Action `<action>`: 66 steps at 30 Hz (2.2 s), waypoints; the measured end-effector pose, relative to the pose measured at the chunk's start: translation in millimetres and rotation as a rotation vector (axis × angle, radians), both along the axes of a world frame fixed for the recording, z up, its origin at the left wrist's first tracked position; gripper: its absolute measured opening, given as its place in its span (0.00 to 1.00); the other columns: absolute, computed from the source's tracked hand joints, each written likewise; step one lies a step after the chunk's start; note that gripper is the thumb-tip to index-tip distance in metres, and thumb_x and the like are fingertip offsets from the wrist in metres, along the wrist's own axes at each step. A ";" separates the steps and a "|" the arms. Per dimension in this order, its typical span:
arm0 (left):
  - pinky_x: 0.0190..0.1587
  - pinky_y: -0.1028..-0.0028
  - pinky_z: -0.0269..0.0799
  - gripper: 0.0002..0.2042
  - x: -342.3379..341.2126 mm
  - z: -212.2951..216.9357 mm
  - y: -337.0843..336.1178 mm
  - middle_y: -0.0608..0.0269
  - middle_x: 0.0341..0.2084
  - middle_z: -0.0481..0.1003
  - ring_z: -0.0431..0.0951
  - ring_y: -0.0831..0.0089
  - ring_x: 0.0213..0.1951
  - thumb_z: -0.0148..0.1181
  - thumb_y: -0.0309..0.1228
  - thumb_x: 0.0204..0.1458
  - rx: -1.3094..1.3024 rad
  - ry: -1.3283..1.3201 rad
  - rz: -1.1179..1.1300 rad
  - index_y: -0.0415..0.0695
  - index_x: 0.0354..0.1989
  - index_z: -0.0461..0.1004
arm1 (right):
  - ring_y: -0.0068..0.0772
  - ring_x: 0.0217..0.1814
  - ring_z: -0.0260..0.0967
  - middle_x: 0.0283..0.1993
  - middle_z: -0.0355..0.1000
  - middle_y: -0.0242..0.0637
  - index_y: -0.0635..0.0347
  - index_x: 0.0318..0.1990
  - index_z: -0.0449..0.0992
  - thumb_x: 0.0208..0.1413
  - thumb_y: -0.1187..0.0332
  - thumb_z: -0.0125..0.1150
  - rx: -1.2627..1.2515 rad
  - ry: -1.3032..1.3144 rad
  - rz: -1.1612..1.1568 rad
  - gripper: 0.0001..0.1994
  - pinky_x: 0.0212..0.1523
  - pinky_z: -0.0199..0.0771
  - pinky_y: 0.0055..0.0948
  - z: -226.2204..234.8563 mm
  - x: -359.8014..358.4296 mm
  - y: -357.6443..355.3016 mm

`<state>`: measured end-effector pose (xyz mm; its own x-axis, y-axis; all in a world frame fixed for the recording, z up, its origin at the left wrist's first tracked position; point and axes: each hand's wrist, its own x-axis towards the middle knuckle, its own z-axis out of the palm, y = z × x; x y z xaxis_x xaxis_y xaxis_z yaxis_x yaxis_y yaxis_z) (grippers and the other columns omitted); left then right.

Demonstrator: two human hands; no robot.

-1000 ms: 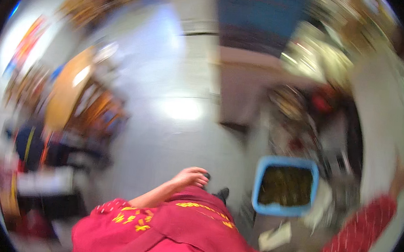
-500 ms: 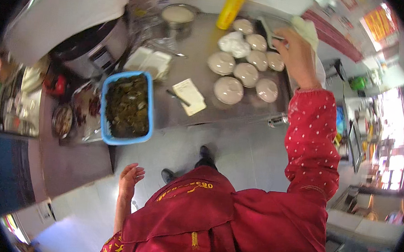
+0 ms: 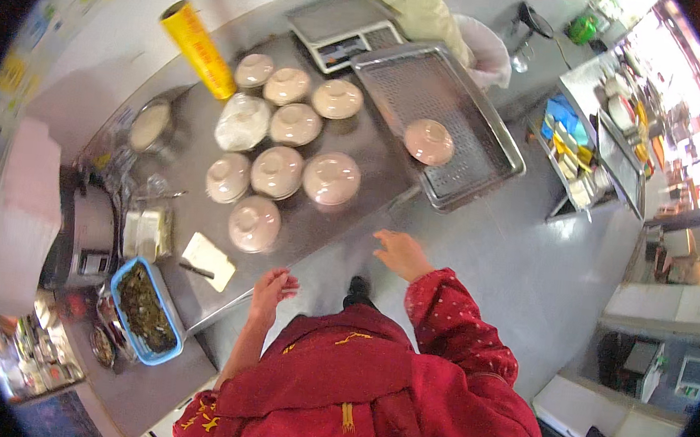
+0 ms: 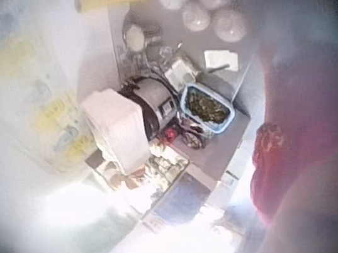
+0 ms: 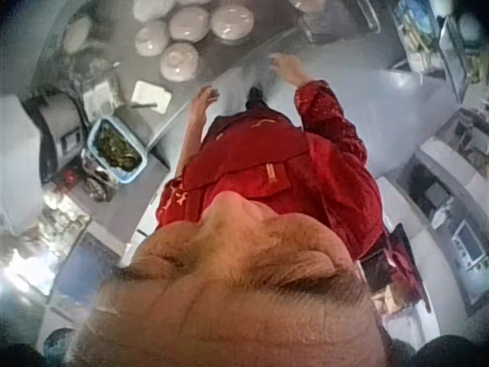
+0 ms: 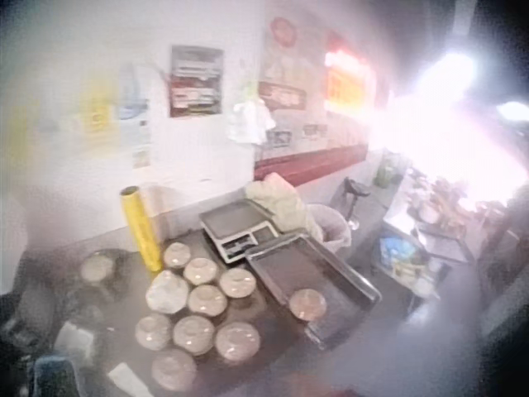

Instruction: The person scoops cooked rice from a large container into small bowls and places them on perforated metal trays. The person moves between the dining area and kitchen, retrieves trays, and repeatedly fills bowls with rice before arranging them on trays.

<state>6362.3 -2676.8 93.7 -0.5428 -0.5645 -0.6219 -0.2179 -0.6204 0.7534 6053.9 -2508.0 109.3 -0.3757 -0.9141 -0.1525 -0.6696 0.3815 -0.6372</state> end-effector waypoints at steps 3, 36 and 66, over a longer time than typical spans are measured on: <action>0.42 0.71 0.76 0.15 -88.3 10.8 -12.9 0.55 0.41 0.77 0.79 0.69 0.41 0.53 0.33 0.62 -0.128 -0.011 -0.135 0.38 0.52 0.70 | 0.52 0.44 0.74 0.43 0.76 0.47 0.57 0.55 0.71 0.53 0.62 0.63 -0.022 -0.092 -0.116 0.22 0.45 0.73 0.46 4.2 -33.1 -7.2; 0.41 0.55 0.76 0.21 -520.7 -66.1 122.3 0.57 0.43 0.77 0.78 0.62 0.42 0.66 0.41 0.44 0.182 -0.180 0.429 0.41 0.45 0.78 | 0.57 0.71 0.52 0.70 0.54 0.54 0.59 0.70 0.56 0.56 0.56 0.65 0.196 -0.094 0.663 0.38 0.69 0.55 0.47 -48.9 -382.9 -158.1; 0.45 0.65 0.77 0.53 -594.6 -34.3 114.2 0.52 0.54 0.72 0.74 0.63 0.52 0.72 0.25 0.31 -0.274 -0.072 1.107 0.45 0.71 0.50 | 0.49 0.67 0.59 0.70 0.56 0.44 0.51 0.70 0.54 0.67 0.45 0.40 0.494 -0.575 0.690 0.30 0.58 0.68 0.49 -76.8 -432.4 -180.9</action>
<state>5767.7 -2562.6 59.4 0.3687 -0.8324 -0.4137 0.2980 -0.3157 0.9008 5621.5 -2688.9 32.5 0.4576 -0.6893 -0.5617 -0.4853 0.3357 -0.8073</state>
